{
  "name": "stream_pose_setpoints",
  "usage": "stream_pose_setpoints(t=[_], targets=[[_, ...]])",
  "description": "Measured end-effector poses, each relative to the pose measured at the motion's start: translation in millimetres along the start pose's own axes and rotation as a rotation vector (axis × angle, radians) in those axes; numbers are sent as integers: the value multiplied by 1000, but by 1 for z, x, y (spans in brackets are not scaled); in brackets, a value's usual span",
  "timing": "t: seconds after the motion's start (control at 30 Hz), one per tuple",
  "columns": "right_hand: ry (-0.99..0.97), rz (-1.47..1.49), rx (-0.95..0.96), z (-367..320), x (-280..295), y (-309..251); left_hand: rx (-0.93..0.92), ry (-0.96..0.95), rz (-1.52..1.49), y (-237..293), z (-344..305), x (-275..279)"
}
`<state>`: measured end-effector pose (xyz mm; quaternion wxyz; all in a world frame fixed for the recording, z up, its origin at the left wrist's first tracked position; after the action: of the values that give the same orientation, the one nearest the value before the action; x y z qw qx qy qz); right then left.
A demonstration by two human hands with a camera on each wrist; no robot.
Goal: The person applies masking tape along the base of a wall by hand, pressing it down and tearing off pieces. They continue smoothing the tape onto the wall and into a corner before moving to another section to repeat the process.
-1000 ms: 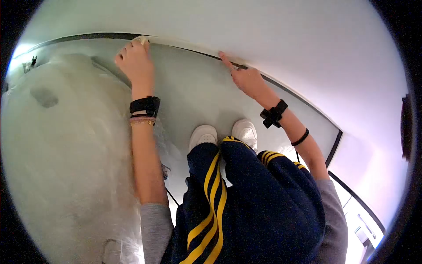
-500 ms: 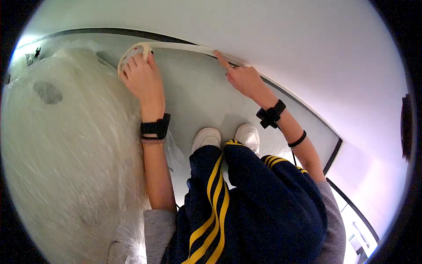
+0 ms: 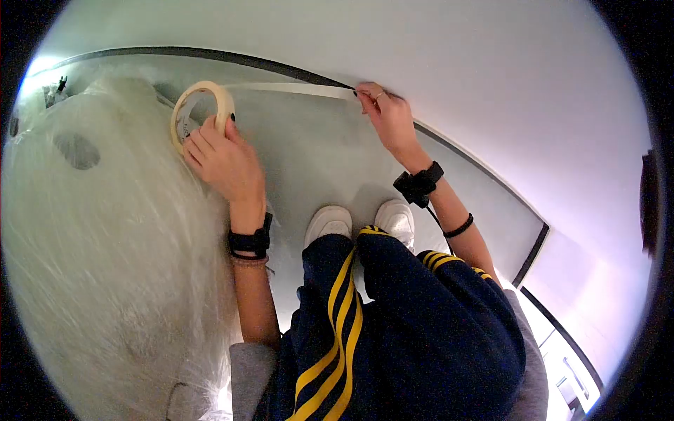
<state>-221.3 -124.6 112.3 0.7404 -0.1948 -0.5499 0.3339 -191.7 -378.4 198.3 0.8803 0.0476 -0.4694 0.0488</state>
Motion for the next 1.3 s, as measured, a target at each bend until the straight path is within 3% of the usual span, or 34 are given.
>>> stream_pose_setpoints(t=[0.07, 0.17, 0.27, 0.37, 0.5, 1.0, 1.1, 1.17, 1.3], targets=[[6, -49, 25, 0, 1, -2, -72, -1, 62, 8, -2, 1], [74, -207, 131, 1, 8, -13, -26, -98, 90, 7, 9, -14], [163, -312, 230, -4, 13, -19, -89, -17, 118, 19, 18, -22], [211, -336, 289, -9, 14, -15, -126, -54, 137, 32, 26, -47], [187, -376, 286, -10, 13, -18, -203, 15, 149, 42, 38, -50], [213, -404, 287, -7, 15, -17, -201, -174, 110, 42, 44, -58], [223, -389, 286, -7, 17, -19, -213, -48, 98, 39, 43, -50], [185, -403, 234, -6, 14, -17, -138, -186, 121, 29, 44, -61], [221, -398, 266, -6, 14, -16, -158, -181, 99, 30, 45, -64]])
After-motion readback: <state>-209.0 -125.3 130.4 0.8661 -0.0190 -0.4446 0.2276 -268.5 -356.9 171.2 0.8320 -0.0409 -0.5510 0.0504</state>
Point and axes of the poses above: each hand's wrist, its own z-axis towards the middle knuckle, its own x-axis out of the back of the hand, y = z × x, the point moved 9 cm from there along z, towards the middle knuckle, and after that the axes turned 1 degree about z, right-handed, at the moved point
